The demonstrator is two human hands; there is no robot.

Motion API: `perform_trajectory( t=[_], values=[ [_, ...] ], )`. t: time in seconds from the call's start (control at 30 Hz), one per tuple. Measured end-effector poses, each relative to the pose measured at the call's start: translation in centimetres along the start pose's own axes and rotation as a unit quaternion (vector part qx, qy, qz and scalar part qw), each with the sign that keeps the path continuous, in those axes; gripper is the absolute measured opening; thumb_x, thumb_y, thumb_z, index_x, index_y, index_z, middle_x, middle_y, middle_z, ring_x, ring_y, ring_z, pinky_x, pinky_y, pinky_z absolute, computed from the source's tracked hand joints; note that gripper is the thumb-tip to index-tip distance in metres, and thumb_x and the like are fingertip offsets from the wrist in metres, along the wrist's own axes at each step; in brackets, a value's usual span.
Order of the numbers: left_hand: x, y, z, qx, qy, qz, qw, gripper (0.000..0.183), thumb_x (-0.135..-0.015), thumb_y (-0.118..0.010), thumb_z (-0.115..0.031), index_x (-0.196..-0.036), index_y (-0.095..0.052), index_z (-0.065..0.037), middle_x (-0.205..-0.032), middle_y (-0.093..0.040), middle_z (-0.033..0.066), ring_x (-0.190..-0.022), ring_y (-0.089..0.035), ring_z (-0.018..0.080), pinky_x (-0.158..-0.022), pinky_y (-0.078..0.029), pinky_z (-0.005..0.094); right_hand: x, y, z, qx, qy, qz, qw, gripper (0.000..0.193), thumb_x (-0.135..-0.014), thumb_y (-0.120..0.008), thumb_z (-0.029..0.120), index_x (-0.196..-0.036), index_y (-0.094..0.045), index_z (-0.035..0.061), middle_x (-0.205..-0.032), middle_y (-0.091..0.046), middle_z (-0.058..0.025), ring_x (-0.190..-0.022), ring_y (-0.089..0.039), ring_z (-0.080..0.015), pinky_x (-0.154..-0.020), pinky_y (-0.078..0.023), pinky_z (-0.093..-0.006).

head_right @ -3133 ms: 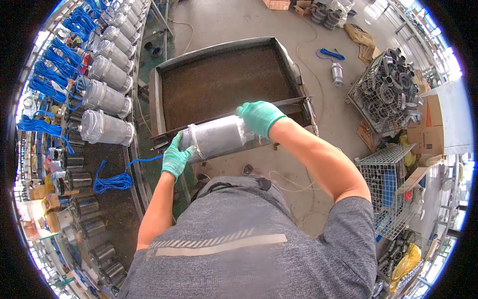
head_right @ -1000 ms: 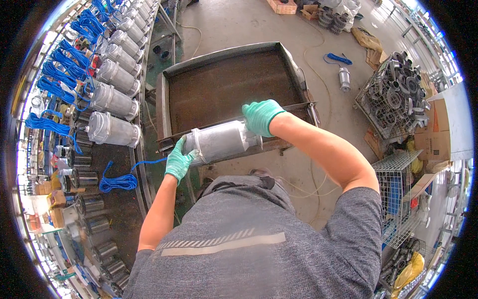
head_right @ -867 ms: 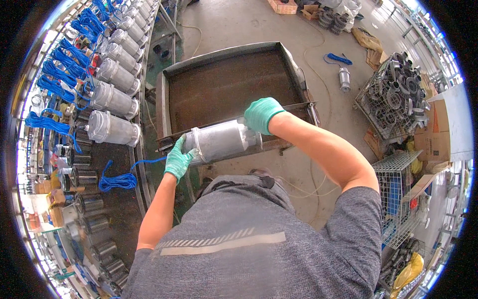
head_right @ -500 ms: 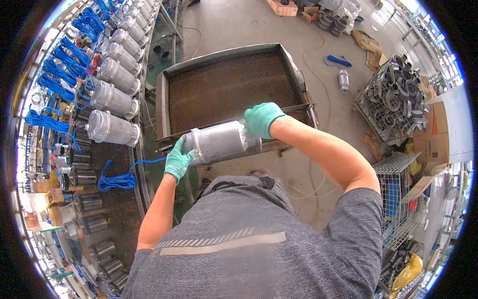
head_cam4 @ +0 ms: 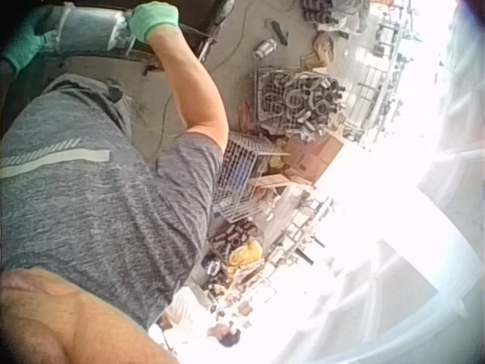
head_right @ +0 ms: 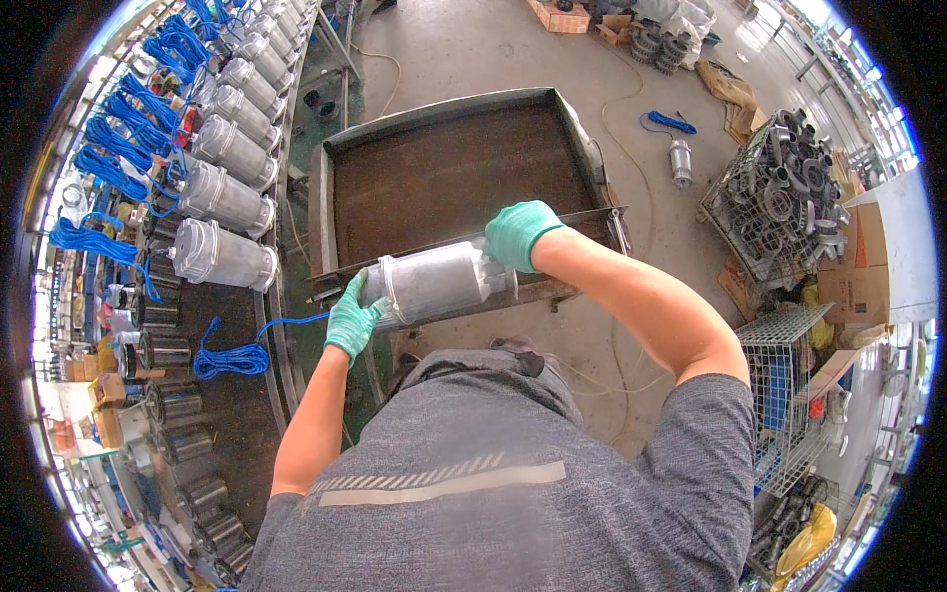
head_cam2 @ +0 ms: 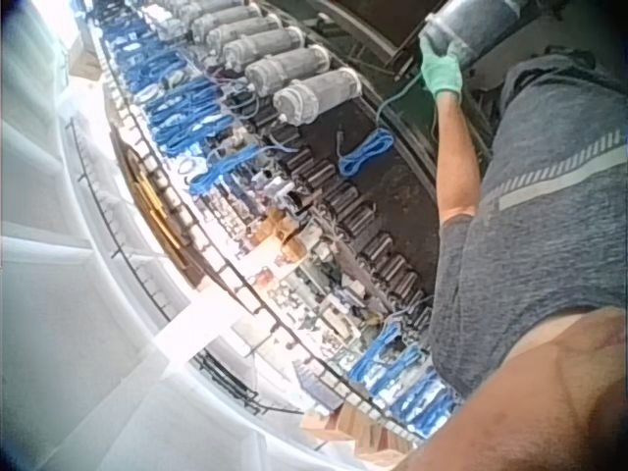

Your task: The person picks up a metal submersible pump from a tank and rotates it by hand to check different sides. The person then pulls on a blue cable attached to the pump and places the pump back onto a long assembly table with other similar units.

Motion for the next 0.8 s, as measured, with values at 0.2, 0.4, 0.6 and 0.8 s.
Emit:
perform_trajectory(
  t=[0.2,0.4,0.6,0.8],
  values=[
    [0.9,0.6,-2.0,-0.014,0.022,0.013,1.0,0.092,-0.083,-0.085,-0.045,-0.156,-0.043,-0.011,-0.13,-0.069,0.0203,-0.114,-0.068,0.0308,-0.101,-0.051,0.0397,0.6,1.0,0.1,-0.02,-0.029,-0.04,0.999,0.043,-0.104,-0.048,0.041,-0.107,-0.075,0.0074,-0.104,-0.077,-0.0179,-0.099,-0.074,-0.0346,-0.086,-0.057,-0.0477],
    [0.7,0.5,-1.7,0.004,0.006,0.005,1.0,0.091,-0.083,-0.086,-0.044,-0.157,-0.043,-0.012,-0.132,-0.068,0.0205,-0.117,-0.067,0.0312,-0.102,-0.051,0.0392,0.3,0.1,-0.3,-0.066,0.004,-0.122,0.99,0.04,-0.104,-0.049,0.039,-0.11,-0.071,0.0052,-0.106,-0.076,-0.0188,-0.1,-0.074,-0.0353,-0.085,-0.058,-0.0469],
    [0.5,0.4,-1.1,-0.003,0.008,0.0,1.0,0.09,-0.083,-0.085,-0.043,-0.156,-0.043,-0.013,-0.133,-0.068,0.0209,-0.119,-0.067,0.0325,-0.103,-0.05,0.0395,-0.1,0.7,0.7,0.025,0.007,0.005,1.0,0.032,-0.101,-0.054,0.034,-0.107,-0.078,0.0139,-0.115,-0.074,-0.0142,-0.104,-0.073,-0.0335,-0.08,-0.06,-0.0465],
    [0.9,0.6,-2.0,-0.003,0.008,0.005,1.0,0.09,-0.083,-0.085,-0.043,-0.156,-0.043,-0.013,-0.134,-0.067,0.0221,-0.121,-0.066,0.0331,-0.104,-0.05,0.0398,1.1,1.1,0.0,-0.044,-0.01,-0.118,0.992,0.03,-0.099,-0.058,0.029,-0.115,-0.068,0.0052,-0.108,-0.074,-0.0191,-0.103,-0.073,-0.0343,-0.08,-0.059,-0.0465]
  ],
)
Point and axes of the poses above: each hand's wrist, its own x-axis away from the middle knuckle, its own y-axis out of the back of the hand, z = x × y, the point moved 10 cm from there along -x, towards the middle knuckle
